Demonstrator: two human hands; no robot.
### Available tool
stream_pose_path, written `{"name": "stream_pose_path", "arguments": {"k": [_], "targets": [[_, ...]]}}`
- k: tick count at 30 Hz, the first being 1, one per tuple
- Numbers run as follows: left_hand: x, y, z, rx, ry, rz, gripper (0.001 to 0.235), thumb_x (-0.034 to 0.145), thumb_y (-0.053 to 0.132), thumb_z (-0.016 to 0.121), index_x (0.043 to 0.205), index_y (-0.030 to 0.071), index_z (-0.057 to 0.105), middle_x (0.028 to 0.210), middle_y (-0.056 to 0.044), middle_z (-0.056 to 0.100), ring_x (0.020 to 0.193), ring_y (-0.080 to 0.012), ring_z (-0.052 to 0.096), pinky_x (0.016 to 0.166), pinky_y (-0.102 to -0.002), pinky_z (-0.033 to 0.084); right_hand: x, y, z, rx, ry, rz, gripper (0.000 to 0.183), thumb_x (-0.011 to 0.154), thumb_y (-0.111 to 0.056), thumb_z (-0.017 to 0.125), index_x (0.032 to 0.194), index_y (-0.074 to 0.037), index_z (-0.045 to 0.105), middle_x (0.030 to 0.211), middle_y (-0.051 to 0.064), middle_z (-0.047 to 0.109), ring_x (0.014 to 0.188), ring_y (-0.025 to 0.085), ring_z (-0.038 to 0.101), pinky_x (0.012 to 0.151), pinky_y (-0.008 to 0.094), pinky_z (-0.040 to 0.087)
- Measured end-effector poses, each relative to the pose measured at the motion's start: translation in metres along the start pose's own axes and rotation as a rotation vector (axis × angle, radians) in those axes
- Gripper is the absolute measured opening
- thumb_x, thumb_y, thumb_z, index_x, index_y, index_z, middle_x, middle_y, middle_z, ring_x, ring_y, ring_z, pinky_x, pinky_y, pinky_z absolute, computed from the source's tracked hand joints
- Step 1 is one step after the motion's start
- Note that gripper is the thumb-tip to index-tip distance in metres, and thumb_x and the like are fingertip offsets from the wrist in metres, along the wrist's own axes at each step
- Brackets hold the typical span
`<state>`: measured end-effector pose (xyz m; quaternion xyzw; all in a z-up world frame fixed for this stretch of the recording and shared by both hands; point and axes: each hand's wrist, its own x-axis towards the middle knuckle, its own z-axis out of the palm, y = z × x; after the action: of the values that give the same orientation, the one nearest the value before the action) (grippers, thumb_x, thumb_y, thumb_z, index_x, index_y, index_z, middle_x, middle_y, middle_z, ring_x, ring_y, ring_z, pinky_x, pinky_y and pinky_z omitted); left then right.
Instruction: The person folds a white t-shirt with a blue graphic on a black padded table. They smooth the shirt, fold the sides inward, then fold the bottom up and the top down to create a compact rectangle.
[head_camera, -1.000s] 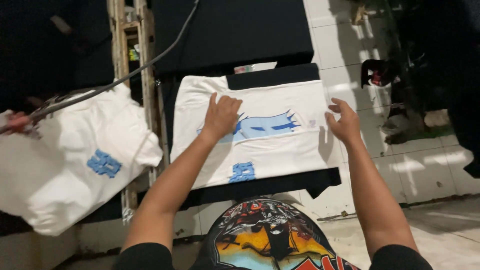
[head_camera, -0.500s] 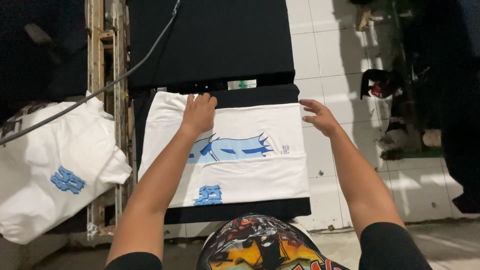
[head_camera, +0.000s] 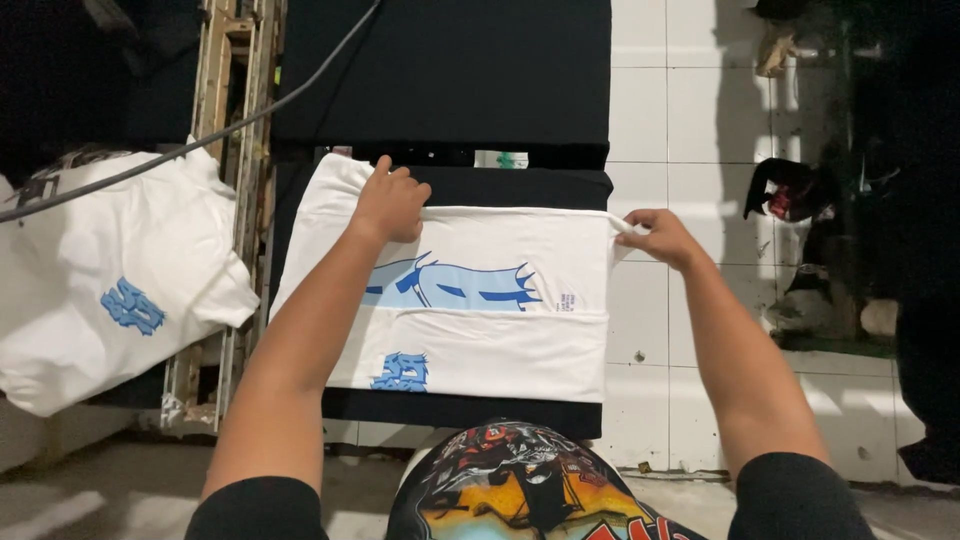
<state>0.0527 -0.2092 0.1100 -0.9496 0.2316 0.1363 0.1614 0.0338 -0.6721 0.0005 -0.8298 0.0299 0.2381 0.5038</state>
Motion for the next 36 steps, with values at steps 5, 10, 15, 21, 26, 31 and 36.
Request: {"name": "stream_pose_path", "arguments": {"k": [5, 10, 15, 21, 26, 31, 36], "targets": [[-0.009, -0.012, 0.011, 0.023, 0.060, 0.061, 0.034, 0.084, 0.030, 0.070, 0.117, 0.021, 0.073, 0.101, 0.000, 0.075, 0.102, -0.0164, 0.065, 0.098, -0.040, 0.034, -0.018, -0.009, -0.031, -0.198, 0.025, -0.093, 0.021, 0.083, -0.011, 0.082, 0.102, -0.004, 0.077, 0.095, 0.017, 0.073, 0.108, 0.033, 0.066, 0.107, 0.048, 0.045], [-0.041, -0.016, 0.006, 0.111, 0.174, 0.084, 0.022, 0.085, 0.035, 0.076, 0.103, 0.023, 0.077, 0.086, 0.001, 0.076, 0.093, -0.0155, 0.067, 0.095, -0.036, 0.039, -0.066, -0.041, -0.049, -0.486, 0.008, -0.136, 0.019, 0.084, -0.019, 0.082, 0.100, -0.012, 0.076, 0.092, 0.007, 0.077, 0.098, 0.030, 0.072, 0.094, 0.046, 0.051], [-0.101, 0.003, -0.011, 0.162, 0.173, 0.107, 0.012, 0.087, 0.030, 0.076, 0.097, 0.025, 0.077, 0.084, 0.003, 0.077, 0.092, -0.0149, 0.067, 0.099, -0.037, 0.040, -0.106, -0.014, -0.040, -0.629, 0.079, -0.270, 0.022, 0.081, -0.018, 0.084, 0.099, -0.010, 0.074, 0.089, 0.009, 0.076, 0.094, 0.031, 0.073, 0.088, 0.044, 0.055], [-0.167, 0.030, 0.047, 0.066, 0.332, 0.079, 0.002, 0.086, 0.021, 0.071, 0.085, 0.021, 0.072, 0.073, -0.001, 0.070, 0.087, -0.0207, 0.064, 0.095, -0.042, 0.043, -0.149, 0.050, 0.006, -0.790, 0.163, -0.309, 0.020, 0.078, -0.018, 0.084, 0.093, -0.019, 0.072, 0.087, -0.002, 0.073, 0.093, 0.021, 0.072, 0.089, 0.034, 0.057], [-0.200, 0.056, 0.092, -0.067, 0.456, -0.025, 0.015, 0.086, 0.017, 0.069, 0.072, 0.019, 0.067, 0.064, -0.001, 0.061, 0.077, -0.0211, 0.060, 0.084, -0.042, 0.046, -0.178, 0.059, 0.039, -0.705, 0.221, -0.265, 0.020, 0.076, -0.016, 0.089, 0.087, -0.019, 0.073, 0.088, -0.006, 0.071, 0.092, 0.017, 0.070, 0.088, 0.030, 0.058], [-0.209, 0.053, 0.096, -0.140, 0.643, -0.083, 0.018, 0.085, 0.018, 0.072, 0.069, 0.019, 0.063, 0.062, -0.001, 0.052, 0.072, -0.0214, 0.055, 0.074, -0.039, 0.043, -0.183, 0.073, 0.051, -0.714, 0.334, -0.297, 0.023, 0.074, -0.014, 0.091, 0.086, -0.020, 0.072, 0.086, -0.006, 0.068, 0.094, 0.017, 0.069, 0.089, 0.031, 0.058], [-0.223, 0.057, 0.068, -0.166, 0.645, -0.115, 0.015, 0.083, 0.017, 0.073, 0.070, 0.020, 0.066, 0.064, 0.000, 0.056, 0.074, -0.0216, 0.058, 0.077, -0.040, 0.044, -0.201, 0.071, 0.041, -0.689, 0.422, -0.304, 0.025, 0.073, -0.010, 0.090, 0.085, -0.021, 0.071, 0.081, -0.007, 0.066, 0.089, 0.017, 0.064, 0.087, 0.029, 0.056]]}}
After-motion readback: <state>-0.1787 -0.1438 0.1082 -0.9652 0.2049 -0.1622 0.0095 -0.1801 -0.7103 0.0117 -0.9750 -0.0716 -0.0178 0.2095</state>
